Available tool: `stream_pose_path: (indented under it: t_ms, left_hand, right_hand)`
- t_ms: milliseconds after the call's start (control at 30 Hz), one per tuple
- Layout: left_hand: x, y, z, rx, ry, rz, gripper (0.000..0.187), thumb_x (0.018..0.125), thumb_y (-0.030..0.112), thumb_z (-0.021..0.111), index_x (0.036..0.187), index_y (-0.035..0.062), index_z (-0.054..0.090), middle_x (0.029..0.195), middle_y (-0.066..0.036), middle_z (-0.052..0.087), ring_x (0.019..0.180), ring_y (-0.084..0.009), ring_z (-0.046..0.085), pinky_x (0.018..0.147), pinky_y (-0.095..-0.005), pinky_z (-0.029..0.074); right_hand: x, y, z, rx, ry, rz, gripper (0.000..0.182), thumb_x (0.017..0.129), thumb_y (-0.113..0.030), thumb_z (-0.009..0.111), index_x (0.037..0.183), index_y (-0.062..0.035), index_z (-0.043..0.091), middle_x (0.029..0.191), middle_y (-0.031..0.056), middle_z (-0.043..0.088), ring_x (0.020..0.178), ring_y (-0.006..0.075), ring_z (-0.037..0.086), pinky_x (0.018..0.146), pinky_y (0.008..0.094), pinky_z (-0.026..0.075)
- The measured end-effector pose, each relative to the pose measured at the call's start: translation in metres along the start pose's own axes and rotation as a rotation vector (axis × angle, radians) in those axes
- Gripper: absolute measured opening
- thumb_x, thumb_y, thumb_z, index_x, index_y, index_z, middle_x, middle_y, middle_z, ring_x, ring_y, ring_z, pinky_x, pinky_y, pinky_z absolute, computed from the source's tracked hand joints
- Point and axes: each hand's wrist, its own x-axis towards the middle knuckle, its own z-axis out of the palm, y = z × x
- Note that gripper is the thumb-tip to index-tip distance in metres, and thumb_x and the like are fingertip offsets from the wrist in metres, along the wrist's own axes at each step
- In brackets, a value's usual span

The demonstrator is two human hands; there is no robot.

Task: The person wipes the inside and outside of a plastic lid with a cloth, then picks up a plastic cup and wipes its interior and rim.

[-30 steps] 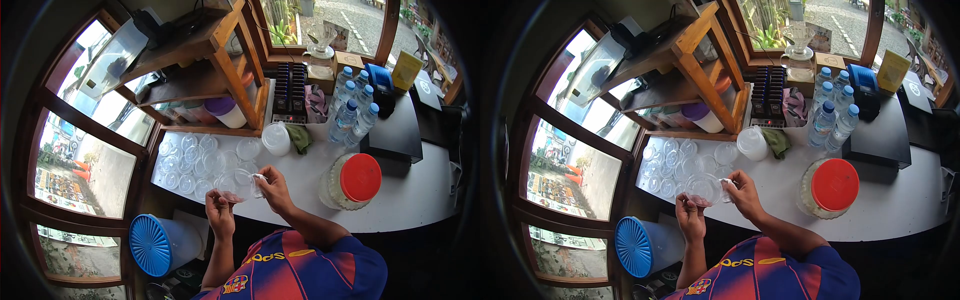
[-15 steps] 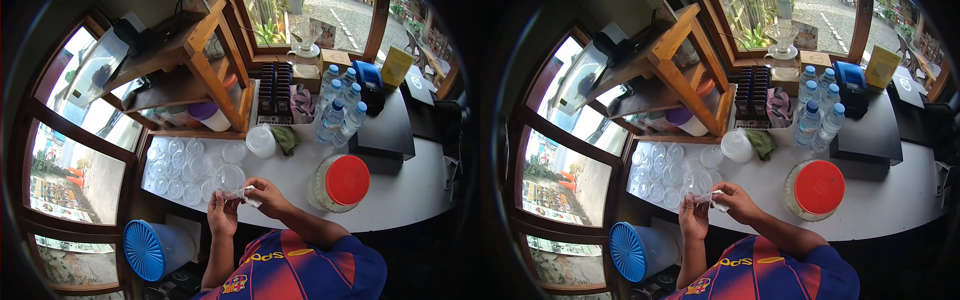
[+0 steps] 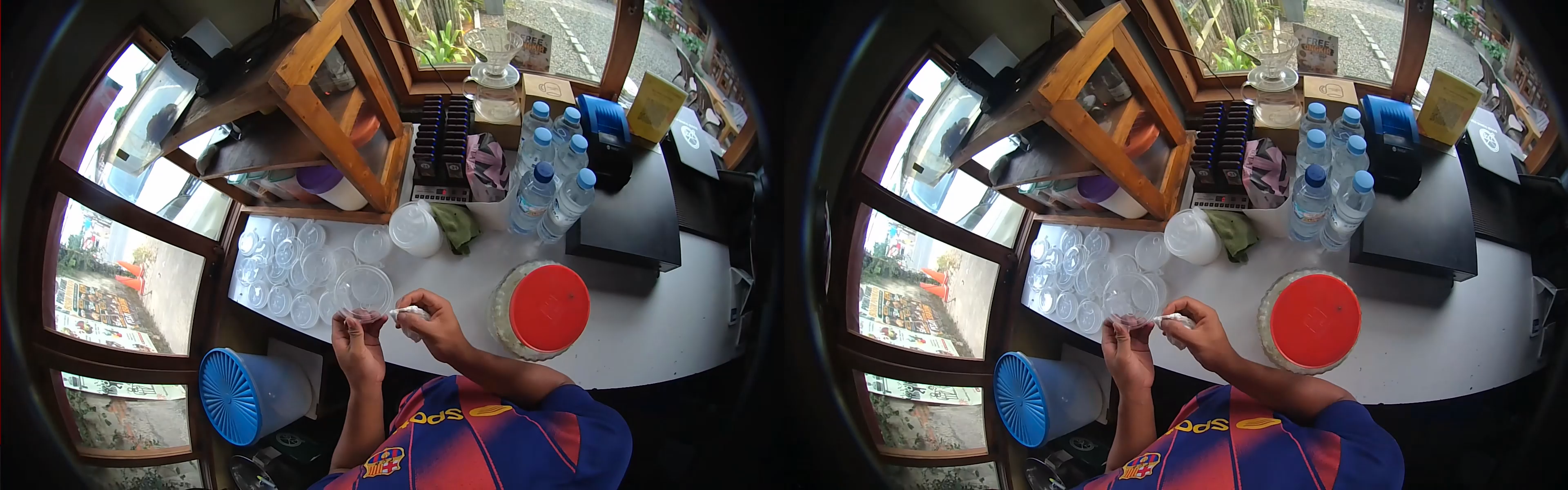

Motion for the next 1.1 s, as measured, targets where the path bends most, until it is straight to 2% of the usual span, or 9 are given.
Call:
stream_pose_path:
  t_ms: [133,300,467,567,700,767,933,1033,1100]
  left_hand:
    - [-0.005,0.002,-0.007,0.254,-0.078,0.170,0.030,0.098,0.025,0.058,0.112,0.0030,0.044,0.100,-0.009,0.059,0.090,-0.0183,0.064,0.085,-0.0355,0.057]
    - [-0.001,0.013,-0.026,0.391,-0.154,0.161,0.034,0.098,0.026,0.058,0.115,0.0018,0.042,0.100,-0.010,0.058,0.091,-0.0162,0.062,0.087,-0.0338,0.054]
    - [-0.002,0.024,-0.039,0.229,-0.221,0.117,0.036,0.098,0.027,0.058,0.118,0.0017,0.042,0.102,-0.009,0.057,0.094,-0.0158,0.061,0.087,-0.0338,0.054]
    - [0.004,0.027,-0.048,0.129,-0.157,0.102,0.032,0.099,0.025,0.056,0.116,0.0021,0.042,0.100,-0.009,0.057,0.089,-0.0176,0.062,0.087,-0.0379,0.055]
    - [0.013,0.042,-0.073,0.060,-0.264,0.020,0.027,0.101,0.024,0.052,0.116,0.0024,0.044,0.097,-0.009,0.058,0.086,-0.0190,0.063,0.085,-0.0390,0.057]
    - [0.014,0.050,-0.083,0.082,-0.306,-0.010,0.026,0.101,0.023,0.051,0.116,0.0025,0.044,0.096,-0.008,0.059,0.085,-0.0187,0.063,0.083,-0.0385,0.057]
    - [0.012,0.049,-0.099,0.118,-0.190,-0.099,0.022,0.103,0.018,0.047,0.115,-0.0008,0.047,0.095,-0.008,0.059,0.085,-0.0159,0.063,0.083,-0.0330,0.056]
    - [0.018,0.042,-0.104,0.091,-0.202,-0.109,0.024,0.103,0.016,0.046,0.116,-0.0032,0.049,0.099,-0.008,0.059,0.087,-0.0151,0.063,0.085,-0.0309,0.054]
    - [0.020,0.043,-0.101,0.066,-0.202,-0.109,0.026,0.104,0.018,0.045,0.118,-0.0044,0.049,0.102,-0.009,0.059,0.088,-0.0155,0.063,0.087,-0.0306,0.053]
  right_hand:
    - [0.003,0.008,0.005,-0.067,0.020,-0.049,0.019,0.088,-0.007,0.069,0.102,-0.0014,0.058,0.087,0.0041,0.061,0.069,0.0070,0.057,0.055,0.0211,0.043]
    - [0.010,0.011,0.007,-0.067,0.092,-0.108,0.016,0.089,-0.008,0.067,0.101,-0.0020,0.058,0.086,0.0040,0.061,0.072,0.0084,0.058,0.060,0.0224,0.045]
    - [0.010,0.030,0.026,0.116,0.153,-0.146,0.015,0.091,-0.012,0.064,0.101,-0.0037,0.057,0.085,0.0048,0.062,0.072,0.0091,0.058,0.061,0.0225,0.044]
    - [-0.003,0.045,0.043,-0.007,0.065,0.032,0.015,0.091,-0.008,0.064,0.102,-0.0047,0.055,0.089,0.0047,0.061,0.071,0.0109,0.057,0.061,0.0239,0.046]
    - [0.010,0.057,0.055,-0.077,0.228,-0.235,0.014,0.091,-0.009,0.064,0.101,-0.0052,0.056,0.090,0.0037,0.061,0.071,0.0090,0.056,0.058,0.0225,0.044]
    - [0.018,0.052,0.052,-0.101,0.337,-0.281,0.011,0.092,-0.005,0.062,0.101,-0.0042,0.056,0.092,0.0035,0.061,0.080,0.0110,0.061,0.067,0.0236,0.048]
    - [0.016,0.043,0.061,0.034,0.316,-0.307,0.021,0.093,-0.004,0.059,0.114,-0.0014,0.061,0.095,0.0037,0.063,0.087,0.0116,0.061,0.076,0.0239,0.049]
    - [-0.001,0.047,0.073,-0.229,0.310,-0.305,0.027,0.093,-0.002,0.056,0.119,0.0003,0.062,0.099,0.0036,0.062,0.096,0.0120,0.060,0.082,0.0239,0.048]
    - [-0.005,0.052,0.072,-0.424,0.282,-0.537,0.032,0.085,0.006,0.057,0.117,0.0025,0.062,0.113,0.0082,0.057,0.102,0.0147,0.059,0.088,0.0261,0.049]
